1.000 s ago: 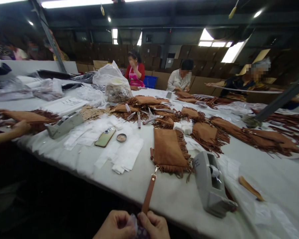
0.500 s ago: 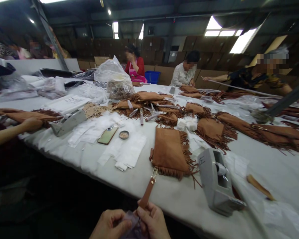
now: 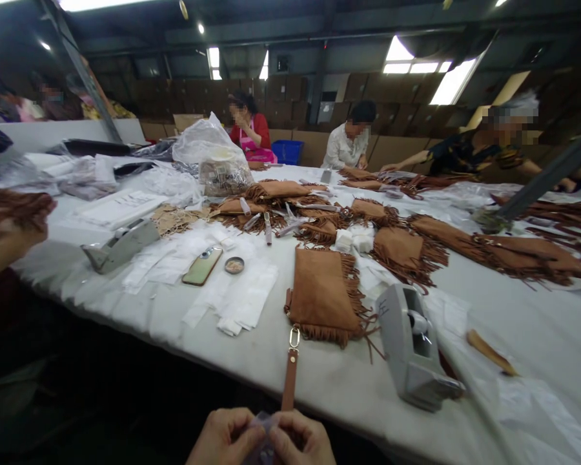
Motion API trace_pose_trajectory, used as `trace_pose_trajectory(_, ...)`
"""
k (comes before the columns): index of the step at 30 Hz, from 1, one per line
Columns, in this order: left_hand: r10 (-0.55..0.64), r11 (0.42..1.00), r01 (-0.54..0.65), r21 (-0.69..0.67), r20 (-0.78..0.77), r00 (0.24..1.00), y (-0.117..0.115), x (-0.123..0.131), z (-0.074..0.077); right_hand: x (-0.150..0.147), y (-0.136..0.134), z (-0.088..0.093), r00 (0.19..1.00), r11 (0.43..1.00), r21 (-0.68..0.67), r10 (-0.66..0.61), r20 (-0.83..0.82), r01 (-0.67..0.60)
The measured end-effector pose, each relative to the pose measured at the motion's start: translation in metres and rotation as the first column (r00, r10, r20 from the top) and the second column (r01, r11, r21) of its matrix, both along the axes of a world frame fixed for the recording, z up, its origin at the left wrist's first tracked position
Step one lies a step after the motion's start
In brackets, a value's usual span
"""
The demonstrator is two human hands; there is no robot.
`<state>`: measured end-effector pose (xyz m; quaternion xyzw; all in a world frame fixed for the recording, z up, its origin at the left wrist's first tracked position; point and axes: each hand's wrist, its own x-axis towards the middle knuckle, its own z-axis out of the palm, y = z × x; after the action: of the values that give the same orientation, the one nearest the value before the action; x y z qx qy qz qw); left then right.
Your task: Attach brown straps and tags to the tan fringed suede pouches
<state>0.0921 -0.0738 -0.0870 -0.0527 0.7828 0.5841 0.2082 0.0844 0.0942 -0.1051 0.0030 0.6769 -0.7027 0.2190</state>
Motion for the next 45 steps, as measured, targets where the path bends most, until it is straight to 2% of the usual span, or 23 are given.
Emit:
trace_pose_trajectory(4,-0.083,0.970,0.078,0.230,0.009,0.997,-0.002,0.001,0.001,-0.004,0.000,0.011,0.999,0.999,0.024,-0.028,0.036,0.027)
trace_pose_trajectory(6,-0.116,0.955,0.103,0.278,0.031,0.993,-0.005,0.003,-0.001,-0.005,0.002,0.012,1.000,1.000,0.028,-0.002,0.025,0.002)
trace_pose_trajectory(9,-0.059,0.961,0.027,0.276,0.109,0.992,-0.009,0.006,-0.005,-0.002,0.005,0.003,1.000,1.000,-0.022,-0.006,0.017,0.007)
trace_pose_trajectory(12,0.008,0.959,-0.061,0.278,0.188,0.982,-0.013,0.008,-0.013,0.003,0.007,-0.015,0.985,0.975,-0.164,-0.133,0.114,0.151)
trace_pose_trajectory(15,-0.014,0.969,-0.033,0.247,0.186,0.982,-0.018,0.009,-0.021,0.006,0.011,-0.026,0.943,0.927,-0.257,-0.206,0.261,0.273)
trace_pose_trajectory(17,-0.044,0.984,0.016,0.176,0.160,0.986,-0.022,0.009,-0.023,0.005,0.014,-0.024,0.924,0.908,-0.308,-0.174,0.341,0.285)
trace_pose_trajectory(20,-0.091,0.996,0.088,0.030,0.125,0.988,-0.025,0.008,-0.022,-0.001,0.016,-0.010,0.912,0.897,-0.364,-0.092,0.399,0.249)
trace_pose_trajectory(22,-0.132,0.990,0.137,-0.036,0.107,0.985,-0.026,0.007,-0.020,-0.006,0.015,0.000,0.922,0.910,-0.348,-0.083,0.377,0.224)
trace_pose_trajectory(25,-0.180,0.980,0.187,-0.061,0.108,0.978,-0.026,0.005,-0.015,-0.011,0.010,0.007,0.941,0.935,-0.277,-0.131,0.313,0.223)
trace_pose_trajectory(31,-0.180,0.983,0.184,-0.017,0.132,0.975,-0.025,0.003,-0.013,-0.017,0.000,-0.003,0.964,0.964,-0.152,-0.188,0.189,0.218)
trace_pose_trajectory(35,-0.175,0.981,0.159,0.107,0.165,0.971,-0.024,0.002,-0.016,-0.018,-0.003,-0.009,0.974,0.972,-0.102,-0.198,0.112,0.209)
trace_pose_trajectory(39,-0.155,0.963,0.117,0.245,0.145,0.977,-0.020,-0.001,-0.018,-0.019,-0.011,-0.015,0.967,0.970,-0.072,-0.221,0.129,0.232)
trace_pose_trajectory(43,-0.148,0.930,0.093,0.355,0.130,0.980,-0.012,-0.003,-0.016,-0.018,-0.022,-0.019,0.946,0.950,-0.082,-0.285,0.153,0.300)
trace_pose_trajectory(45,-0.160,0.902,0.094,0.421,0.123,0.979,-0.008,-0.004,-0.017,-0.015,-0.026,-0.020,0.953,0.956,-0.107,-0.256,0.160,0.274)
